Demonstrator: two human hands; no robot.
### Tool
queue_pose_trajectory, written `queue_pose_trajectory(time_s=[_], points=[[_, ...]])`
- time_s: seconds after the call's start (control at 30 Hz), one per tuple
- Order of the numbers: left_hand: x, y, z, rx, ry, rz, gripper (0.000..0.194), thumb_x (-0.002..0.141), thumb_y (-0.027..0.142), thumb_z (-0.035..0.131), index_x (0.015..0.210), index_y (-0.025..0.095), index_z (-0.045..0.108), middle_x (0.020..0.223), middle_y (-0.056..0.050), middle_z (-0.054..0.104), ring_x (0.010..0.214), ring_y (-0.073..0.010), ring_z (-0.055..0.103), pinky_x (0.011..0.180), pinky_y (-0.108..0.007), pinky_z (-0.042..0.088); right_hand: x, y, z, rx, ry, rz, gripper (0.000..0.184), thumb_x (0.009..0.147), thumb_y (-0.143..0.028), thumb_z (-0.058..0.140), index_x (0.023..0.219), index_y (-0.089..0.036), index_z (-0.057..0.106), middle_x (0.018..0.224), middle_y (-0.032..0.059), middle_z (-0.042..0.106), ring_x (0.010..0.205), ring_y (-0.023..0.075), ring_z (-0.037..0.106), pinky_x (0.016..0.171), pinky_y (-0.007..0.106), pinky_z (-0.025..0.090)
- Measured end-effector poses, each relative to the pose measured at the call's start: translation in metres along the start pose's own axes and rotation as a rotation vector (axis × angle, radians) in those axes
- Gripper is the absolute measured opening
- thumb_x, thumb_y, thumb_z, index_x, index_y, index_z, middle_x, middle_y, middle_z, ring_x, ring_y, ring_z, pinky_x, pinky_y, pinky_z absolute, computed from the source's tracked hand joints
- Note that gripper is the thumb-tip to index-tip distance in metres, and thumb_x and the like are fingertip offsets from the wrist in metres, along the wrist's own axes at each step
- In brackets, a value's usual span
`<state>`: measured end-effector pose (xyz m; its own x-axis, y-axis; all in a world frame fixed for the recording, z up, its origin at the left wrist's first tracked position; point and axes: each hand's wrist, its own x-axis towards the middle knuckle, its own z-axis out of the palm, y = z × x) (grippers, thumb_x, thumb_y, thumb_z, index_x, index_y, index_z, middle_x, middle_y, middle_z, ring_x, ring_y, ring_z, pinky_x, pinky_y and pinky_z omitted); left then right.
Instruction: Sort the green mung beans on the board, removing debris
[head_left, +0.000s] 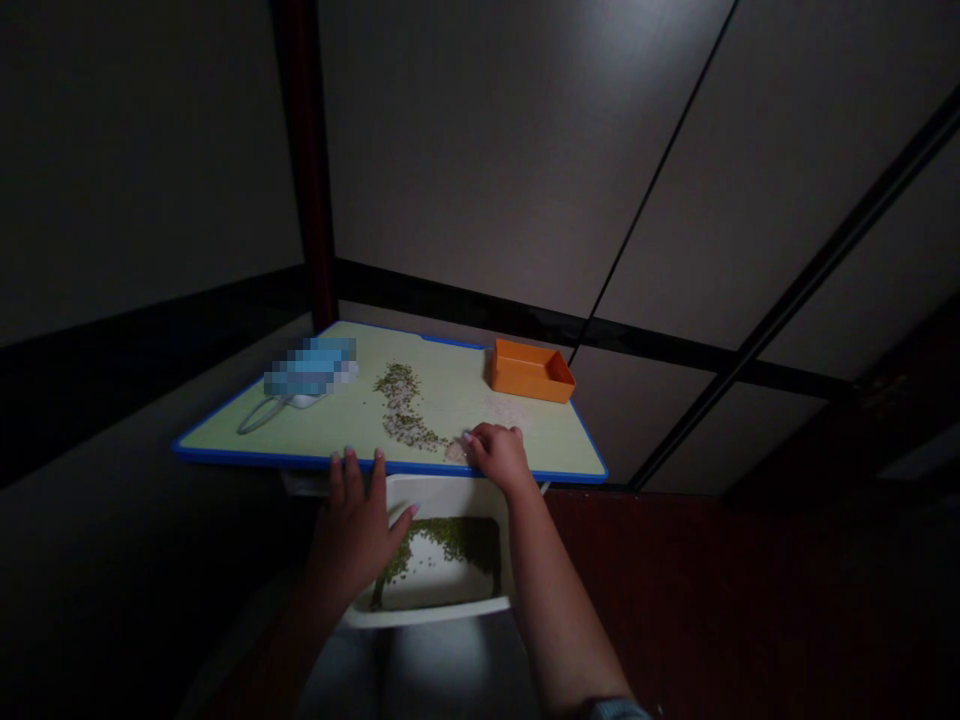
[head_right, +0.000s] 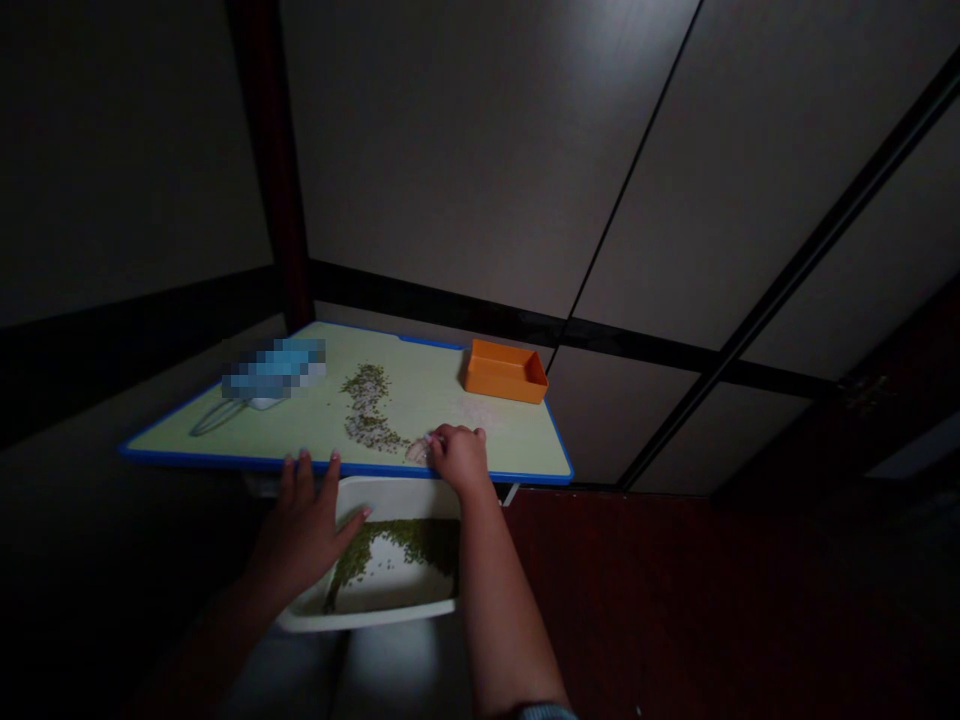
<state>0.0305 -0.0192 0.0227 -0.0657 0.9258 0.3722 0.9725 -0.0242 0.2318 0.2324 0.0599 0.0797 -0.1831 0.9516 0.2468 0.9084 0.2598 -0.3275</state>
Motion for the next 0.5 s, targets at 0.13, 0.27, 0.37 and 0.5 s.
queue_pose_trajectory(time_s=[0.13,0.27,0.37,0.5], points=[[0.0001,0.0002,0.0008,0.0,0.0,-0.001,0.076,0.081,0.047,0.045,0.144,0.007,0.028,0.154,-0.03,0.014,0.144,-0.0433,0.007,0.101,-0.054,0.038,0.0009,-0.0051,0.0001,-0.059,0.024,0.036,0.025,0.094,-0.036,0.047,0.099,-0.022,0.066,0.097,0.0059,0.072,0.093,0.0171,0.061,0.086,0.031,0.028],[0.0001,0.0006,-0.0005,0.008,-0.003,0.002,0.076,0.081,0.047,0.045,0.144,0.007,0.029,0.154,-0.03,0.013,0.144,-0.0425,0.007,0.1,-0.054,0.038,0.002,-0.0057,-0.0003,-0.106,0.035,0.099,0.025,0.094,-0.037,0.046,0.099,-0.023,0.066,0.096,0.006,0.072,0.092,0.0183,0.063,0.086,0.032,0.028],[-0.0001,0.0013,-0.0021,0.008,-0.013,-0.001,0.077,0.081,0.047,0.045,0.144,0.006,0.028,0.154,-0.03,0.013,0.144,-0.0426,0.005,0.1,-0.053,0.038,0.0028,-0.0046,-0.001,-0.129,0.045,0.145,0.027,0.094,-0.038,0.045,0.097,-0.023,0.066,0.093,0.0063,0.073,0.089,0.0188,0.064,0.085,0.033,0.029],[-0.0001,0.0021,-0.003,0.006,-0.033,-0.013,0.076,0.082,0.046,0.044,0.144,0.006,0.027,0.154,-0.03,0.012,0.145,-0.0428,0.004,0.1,-0.053,0.038,0.0042,-0.0021,-0.0013,-0.13,0.062,0.2,0.028,0.094,-0.039,0.044,0.097,-0.023,0.066,0.091,0.0065,0.073,0.089,0.0187,0.065,0.085,0.033,0.029]])
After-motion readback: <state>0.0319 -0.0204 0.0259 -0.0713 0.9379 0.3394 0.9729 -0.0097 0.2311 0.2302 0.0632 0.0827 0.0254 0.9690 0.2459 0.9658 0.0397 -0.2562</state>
